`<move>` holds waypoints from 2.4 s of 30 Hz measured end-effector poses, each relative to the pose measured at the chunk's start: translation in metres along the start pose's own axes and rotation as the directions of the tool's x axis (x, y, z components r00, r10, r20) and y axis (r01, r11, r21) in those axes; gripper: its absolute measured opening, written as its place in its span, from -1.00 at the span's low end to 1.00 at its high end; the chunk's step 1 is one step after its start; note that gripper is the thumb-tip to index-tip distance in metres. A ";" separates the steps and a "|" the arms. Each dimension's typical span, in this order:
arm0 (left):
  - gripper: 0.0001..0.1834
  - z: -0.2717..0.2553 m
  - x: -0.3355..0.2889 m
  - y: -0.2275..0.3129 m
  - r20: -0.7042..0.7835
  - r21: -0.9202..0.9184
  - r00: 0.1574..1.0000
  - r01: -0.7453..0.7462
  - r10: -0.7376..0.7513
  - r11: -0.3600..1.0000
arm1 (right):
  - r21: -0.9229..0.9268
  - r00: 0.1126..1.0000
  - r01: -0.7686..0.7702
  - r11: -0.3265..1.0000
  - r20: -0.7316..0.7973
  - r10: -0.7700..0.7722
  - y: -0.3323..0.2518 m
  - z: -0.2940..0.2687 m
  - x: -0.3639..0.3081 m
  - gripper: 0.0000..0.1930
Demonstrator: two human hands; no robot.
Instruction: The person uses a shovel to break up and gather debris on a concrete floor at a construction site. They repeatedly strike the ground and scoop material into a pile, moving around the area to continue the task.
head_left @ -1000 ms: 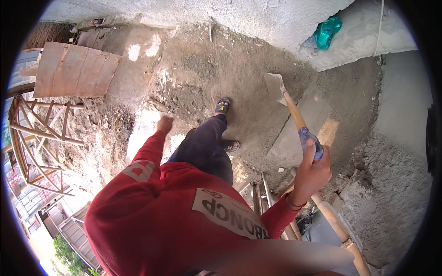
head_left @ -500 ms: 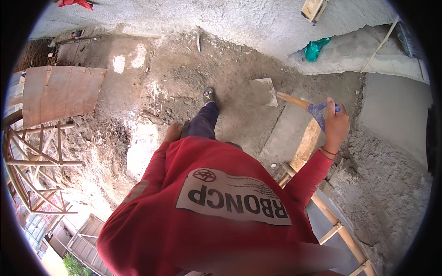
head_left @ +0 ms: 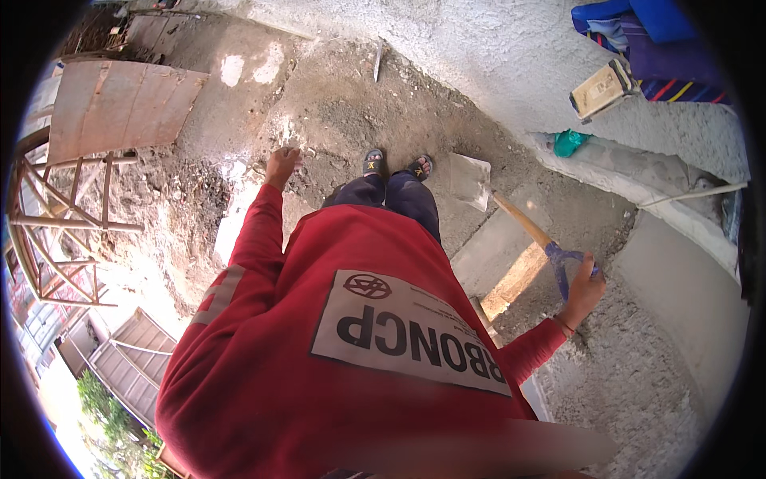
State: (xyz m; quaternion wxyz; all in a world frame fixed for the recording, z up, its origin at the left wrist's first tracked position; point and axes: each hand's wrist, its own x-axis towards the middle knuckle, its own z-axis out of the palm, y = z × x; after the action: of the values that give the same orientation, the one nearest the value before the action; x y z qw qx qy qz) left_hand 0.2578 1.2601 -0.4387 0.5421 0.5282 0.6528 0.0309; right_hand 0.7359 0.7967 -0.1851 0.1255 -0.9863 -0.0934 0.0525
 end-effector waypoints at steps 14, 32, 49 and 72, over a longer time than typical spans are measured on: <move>-0.60 0.065 -0.026 -0.014 -0.068 -0.211 0.995 0.053 -0.068 0.976 | -0.046 0.979 0.200 0.979 0.046 -0.198 -0.078 0.003 0.110 -0.47; -0.62 0.089 -0.094 -0.092 -0.097 -0.186 0.959 0.246 -0.267 0.951 | -0.195 0.877 0.444 0.875 0.296 -0.379 -0.166 0.008 0.129 -0.46; -0.63 0.080 -0.074 -0.128 -0.101 -0.072 0.942 0.314 -0.320 0.947 | -0.210 0.793 0.589 0.780 0.336 -0.508 -0.196 0.007 0.103 -0.48; -0.63 0.025 -0.174 -0.100 -0.252 -0.196 0.923 0.245 -0.290 0.949 | -0.200 0.851 0.514 0.834 0.243 -0.466 -0.160 0.013 0.141 -0.36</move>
State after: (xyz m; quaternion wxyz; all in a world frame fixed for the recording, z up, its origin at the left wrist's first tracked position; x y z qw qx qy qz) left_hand 0.1848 1.0768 -0.3926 0.4851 0.3788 0.7838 0.0825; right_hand 0.8447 0.9800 -0.1678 -0.0036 -0.9275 -0.3611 0.0966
